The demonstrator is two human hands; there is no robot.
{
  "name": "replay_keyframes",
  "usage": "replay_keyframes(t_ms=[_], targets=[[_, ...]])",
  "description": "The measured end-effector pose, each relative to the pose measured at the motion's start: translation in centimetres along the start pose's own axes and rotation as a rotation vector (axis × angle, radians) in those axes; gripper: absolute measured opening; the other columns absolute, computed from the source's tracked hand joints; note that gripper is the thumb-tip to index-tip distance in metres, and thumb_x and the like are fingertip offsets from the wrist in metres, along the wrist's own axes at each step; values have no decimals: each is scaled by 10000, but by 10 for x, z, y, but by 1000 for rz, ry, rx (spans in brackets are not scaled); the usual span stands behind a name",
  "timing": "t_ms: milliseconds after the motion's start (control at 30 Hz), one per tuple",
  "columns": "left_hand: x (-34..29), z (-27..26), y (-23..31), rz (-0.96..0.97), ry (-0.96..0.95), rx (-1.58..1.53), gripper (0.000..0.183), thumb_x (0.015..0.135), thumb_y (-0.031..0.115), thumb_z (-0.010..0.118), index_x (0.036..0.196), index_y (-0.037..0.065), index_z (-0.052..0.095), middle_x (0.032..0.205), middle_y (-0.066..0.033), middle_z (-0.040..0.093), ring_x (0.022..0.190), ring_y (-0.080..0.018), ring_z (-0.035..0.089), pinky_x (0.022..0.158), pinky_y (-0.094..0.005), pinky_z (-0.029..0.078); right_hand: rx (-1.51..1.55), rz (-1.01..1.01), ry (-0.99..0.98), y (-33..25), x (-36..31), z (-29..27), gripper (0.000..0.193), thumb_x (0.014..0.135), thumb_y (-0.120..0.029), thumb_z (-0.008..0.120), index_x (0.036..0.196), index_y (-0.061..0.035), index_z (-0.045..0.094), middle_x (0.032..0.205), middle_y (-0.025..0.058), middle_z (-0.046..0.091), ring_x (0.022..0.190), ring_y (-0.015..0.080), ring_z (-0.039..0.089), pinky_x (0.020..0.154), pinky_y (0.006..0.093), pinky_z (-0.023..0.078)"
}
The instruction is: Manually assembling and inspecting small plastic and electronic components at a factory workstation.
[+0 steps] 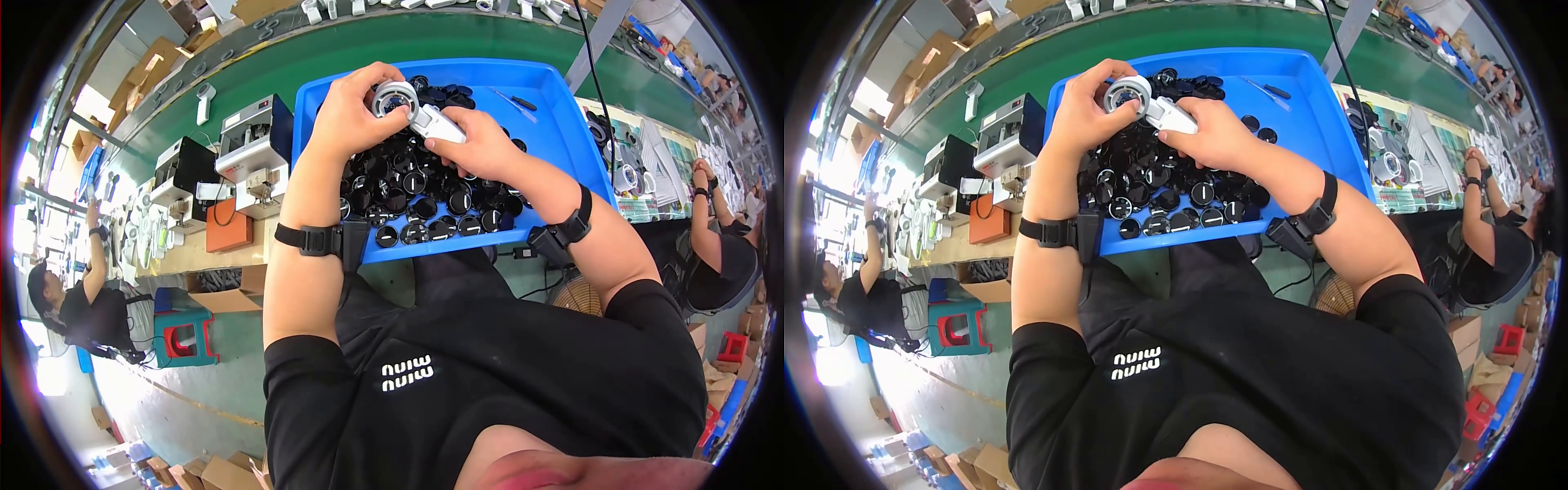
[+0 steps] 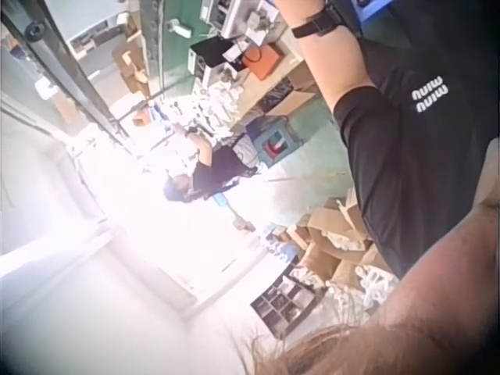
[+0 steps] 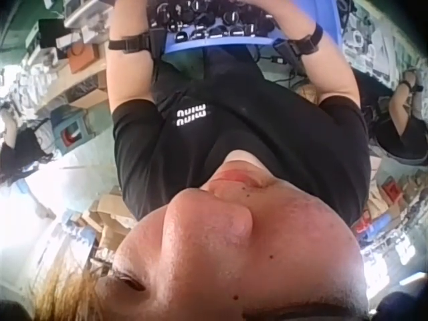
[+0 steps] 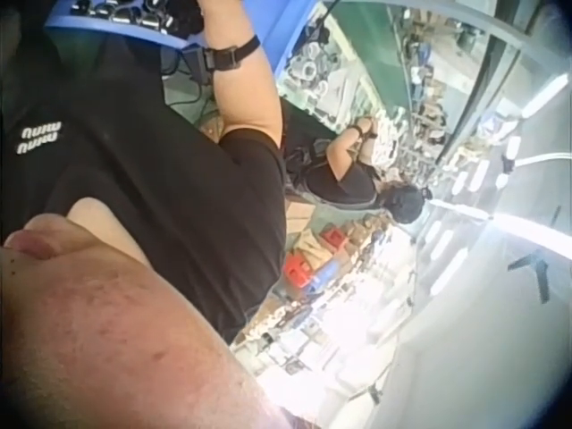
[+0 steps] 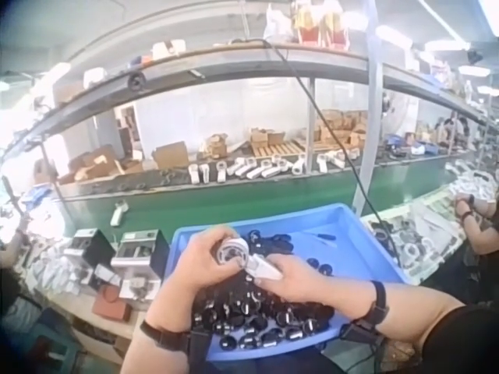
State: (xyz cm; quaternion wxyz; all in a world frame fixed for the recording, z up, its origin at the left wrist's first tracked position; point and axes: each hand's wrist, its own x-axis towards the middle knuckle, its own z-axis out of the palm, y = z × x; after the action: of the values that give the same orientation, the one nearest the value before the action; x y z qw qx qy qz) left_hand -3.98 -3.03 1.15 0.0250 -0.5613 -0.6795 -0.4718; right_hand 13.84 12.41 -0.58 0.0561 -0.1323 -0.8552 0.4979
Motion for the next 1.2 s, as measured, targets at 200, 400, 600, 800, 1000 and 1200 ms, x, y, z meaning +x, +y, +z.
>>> replay_keyframes(t_ms=[200, 400, 600, 800, 1000, 1200], targets=[[0, 8, 9, 33, 6, 9, 350, 749, 182, 768, 1050, 54, 643, 939, -132, 710, 829, -276, 701, 759, -361, 558, -354, -339, 209, 17, -1, -4, 364, 893, -290, 760, 1057, 17, 655, 780, 176, 707, 650, 288, 691, 641, 413, 540], [3, 9, 0, 95, -4, 34, 406, 834, 141, 744, 1216, 54, 640, 1000, -105, 714, 880, -184, 687, 803, -315, 554, -365, -297, 197, 12, 2, -8, 416, 893, -339, 748, 1088, 19, 667, 823, 193, 718, 727, 334, 713, 670, 423, 550], [2, 14, 11, 26, 75, -176, 611, 844, 126, 783, 1380, 68, 496, 1132, -103, 668, 1023, -206, 678, 896, -338, 562, 401, -86, -135, 8, 9, -5, 395, 1026, -381, 641, 1224, -41, 609, 893, 69, 734, 643, 139, 681, 549, 277, 514], [10, 27, 5, -35, 308, -620, 688, 766, -68, 771, 1384, 28, 482, 1176, -69, 626, 1080, -163, 645, 958, -327, 534, 113, -174, 112, 25, 24, -40, 580, 1074, -502, 439, 932, -22, 733, 832, 104, 742, 735, 217, 687, 636, 379, 545], [2, 33, 34, -196, 275, -928, 843, 806, -190, 594, 1558, 104, 350, 1198, -120, 615, 1084, -296, 704, 867, -418, 638, -803, 12, -164, 22, 5, -32, 398, 824, -403, 824, 876, -34, 683, 752, 154, 683, 757, 322, 688, 675, 432, 524], [-1, 45, 39, -151, 275, -954, 694, 887, -104, 635, 1510, 79, 391, 1148, -117, 630, 917, -213, 699, 805, -375, 638, -866, 74, -242, 20, 0, -23, 483, 774, -397, 865, 1011, -21, 677, 883, 177, 714, 870, 362, 703, 736, 452, 547]])
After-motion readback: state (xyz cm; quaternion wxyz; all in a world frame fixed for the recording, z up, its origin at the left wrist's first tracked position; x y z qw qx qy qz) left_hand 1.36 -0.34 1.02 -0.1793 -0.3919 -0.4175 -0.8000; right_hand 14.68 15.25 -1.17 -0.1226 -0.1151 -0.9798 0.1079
